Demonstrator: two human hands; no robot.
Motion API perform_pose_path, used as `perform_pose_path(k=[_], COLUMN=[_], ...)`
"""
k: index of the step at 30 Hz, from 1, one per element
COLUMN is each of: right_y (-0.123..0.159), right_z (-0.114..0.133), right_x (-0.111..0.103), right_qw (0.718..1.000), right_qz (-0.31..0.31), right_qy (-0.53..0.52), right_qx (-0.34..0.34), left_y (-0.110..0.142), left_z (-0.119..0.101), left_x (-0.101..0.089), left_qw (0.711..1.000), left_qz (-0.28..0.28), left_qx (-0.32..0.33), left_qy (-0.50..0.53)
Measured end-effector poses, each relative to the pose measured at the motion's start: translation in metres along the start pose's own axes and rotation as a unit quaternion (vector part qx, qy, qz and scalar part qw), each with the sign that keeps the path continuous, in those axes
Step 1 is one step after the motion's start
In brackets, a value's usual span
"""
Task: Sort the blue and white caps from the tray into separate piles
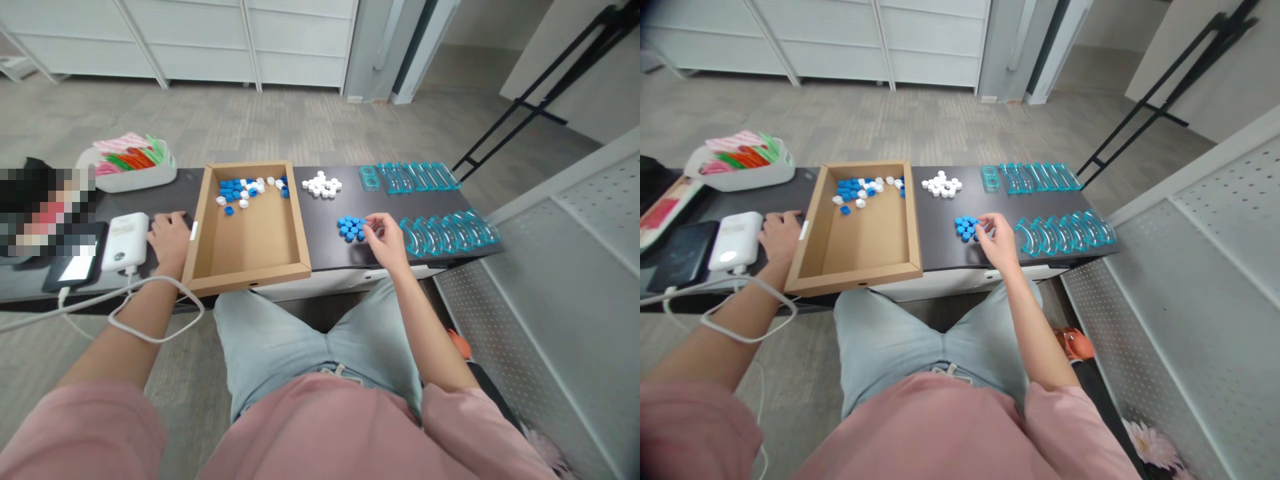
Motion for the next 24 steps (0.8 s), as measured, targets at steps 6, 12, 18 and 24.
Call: perform_pose_path(k=[6, 12, 18, 24], right_y=[-0.069, -0.126, -0.121, -0.113], right_z=[0.120, 0.185, 0.194, 0.190], right_x=[0.105, 0.246, 0.287, 0.276], right_qw=[0.953, 0.879, 0.846, 0.860], right_qz=[0.219, 0.360, 0.405, 0.419], right_qy=[0.015, 0.185, 0.197, 0.087], right_qx=[-0.210, -0.250, -0.287, -0.277], left_y=[-0.001, -0.002, 0.001, 0.002], left_z=[0.003, 0.007, 0.002, 0.000], left_x=[0.003, 0.006, 0.007, 0.006], left_qw=[0.998, 0.997, 1.000, 1.000], left_qz=[0.016, -0.001, -0.010, -0.005], left_qx=[0.015, 0.027, 0.014, 0.012], left_qy=[0.052, 0.066, 0.017, 0.000])
Point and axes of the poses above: each hand's wrist, its own y-axis away from the middle knuckle, its own x-axis out of the palm, z = x × y, the point moved 6 cm from there along -y, towards the middle knuckle, and after that the axes turned 2 degrees about -x, right-handed, at the moved point
